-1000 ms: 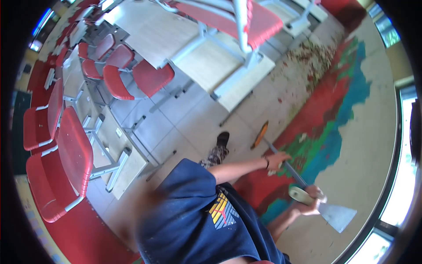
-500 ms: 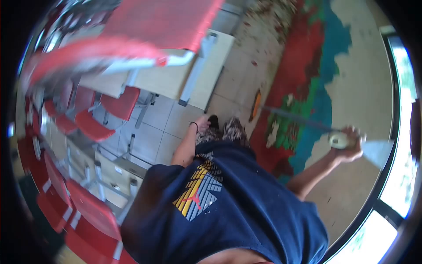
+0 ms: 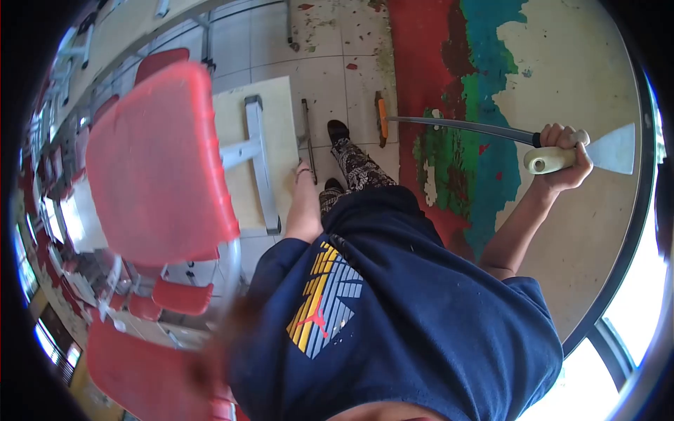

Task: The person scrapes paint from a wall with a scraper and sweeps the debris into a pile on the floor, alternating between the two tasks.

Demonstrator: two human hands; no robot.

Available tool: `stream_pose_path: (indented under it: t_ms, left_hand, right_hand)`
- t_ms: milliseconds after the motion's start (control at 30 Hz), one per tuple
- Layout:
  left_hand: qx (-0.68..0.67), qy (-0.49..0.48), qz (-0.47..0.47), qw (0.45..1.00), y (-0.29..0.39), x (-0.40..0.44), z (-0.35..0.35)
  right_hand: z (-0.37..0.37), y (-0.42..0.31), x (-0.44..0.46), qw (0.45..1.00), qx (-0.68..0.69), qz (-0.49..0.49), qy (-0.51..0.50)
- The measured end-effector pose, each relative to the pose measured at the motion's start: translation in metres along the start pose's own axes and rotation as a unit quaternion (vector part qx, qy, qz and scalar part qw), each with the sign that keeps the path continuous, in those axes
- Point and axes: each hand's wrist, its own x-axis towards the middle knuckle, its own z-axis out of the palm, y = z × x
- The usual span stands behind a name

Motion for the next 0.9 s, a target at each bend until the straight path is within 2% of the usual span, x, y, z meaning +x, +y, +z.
stream_pose_path:
  t_ms: [33, 67, 100, 167, 200, 267, 333, 400, 467, 533, 567, 600, 667, 767, 800, 833, 867, 900]
  left_hand:
    - [0.051, 0.079, 0.126, 0.988, -0.041, -0.030, -0.007]
    - [0.093, 0.153, 0.255, 0.950, -0.081, -0.068, 0.004]
    - [0.092, 0.148, 0.269, 0.947, -0.081, -0.106, 0.000]
    - [0.155, 0.192, 0.152, 0.957, -0.087, -0.152, -0.011]
    - [0.159, 0.193, 0.156, 0.955, -0.088, -0.143, -0.009]
    - [0.082, 0.238, 0.197, 0.947, -0.075, -0.116, 0.002]
    - [0.109, 0.218, 0.207, 0.948, -0.090, -0.137, 0.003]
    - [0.109, 0.223, 0.178, 0.952, -0.090, -0.142, 0.001]
    - [0.100, 0.223, 0.157, 0.957, -0.088, -0.140, -0.010]
    - [0.138, 0.234, 0.152, 0.950, -0.088, -0.143, -0.010]
    - [0.159, 0.241, 0.133, 0.948, -0.085, -0.149, -0.007]
    - [0.151, 0.239, 0.132, 0.950, -0.058, -0.122, -0.011]
    - [0.093, 0.244, 0.153, 0.953, -0.031, -0.056, 0.030]
    - [0.087, 0.247, 0.182, 0.948, -0.079, -0.120, 0.002]
    - [0.079, 0.235, 0.193, 0.949, -0.077, -0.134, -0.001]
    - [0.075, 0.226, 0.197, 0.951, -0.074, -0.137, 0.002]
    - [0.078, 0.222, 0.198, 0.951, -0.062, -0.130, 0.010]
    - [0.076, 0.223, 0.192, 0.953, -0.055, -0.122, 0.006]
  right_hand:
    - [-0.003, 0.006, 0.016, 1.000, -0.013, 0.013, -0.006]
    - [-0.004, 0.014, 0.033, 1.000, -0.019, 0.022, -0.003]
    - [-0.004, 0.023, 0.048, 0.999, -0.010, 0.038, 0.010]
    - [-0.002, 0.039, 0.072, 0.998, -0.004, 0.065, 0.015]
    - [-0.004, 0.043, 0.081, 0.998, -0.008, 0.066, 0.019]
    - [-0.008, 0.049, 0.101, 0.996, -0.017, 0.082, -0.029]
    - [-0.011, 0.060, 0.117, 0.995, 0.014, 0.094, -0.037]
    - [-0.011, 0.068, 0.133, 0.996, -0.013, 0.089, 0.027]
    - [-0.031, 0.079, 0.150, 0.996, 0.001, 0.087, -0.010]
    - [-0.041, 0.094, 0.160, 0.994, 0.015, 0.082, 0.065]
    - [-0.050, 0.104, 0.172, 0.993, 0.047, 0.100, 0.036]
    - [-0.042, 0.111, 0.180, 0.993, 0.050, 0.104, 0.029]
    - [-0.021, 0.127, 0.195, 0.991, -0.071, 0.106, 0.044]
    - [-0.037, 0.141, 0.224, 0.984, -0.010, 0.175, -0.019]
    - [-0.048, 0.145, 0.237, 0.980, 0.005, 0.190, -0.051]
    - [-0.064, 0.146, 0.252, 0.976, -0.040, 0.173, -0.129]
    - [-0.069, 0.144, 0.260, 0.969, 0.040, 0.182, -0.160]
    - [-0.076, 0.142, 0.262, 0.971, 0.036, 0.175, -0.161]
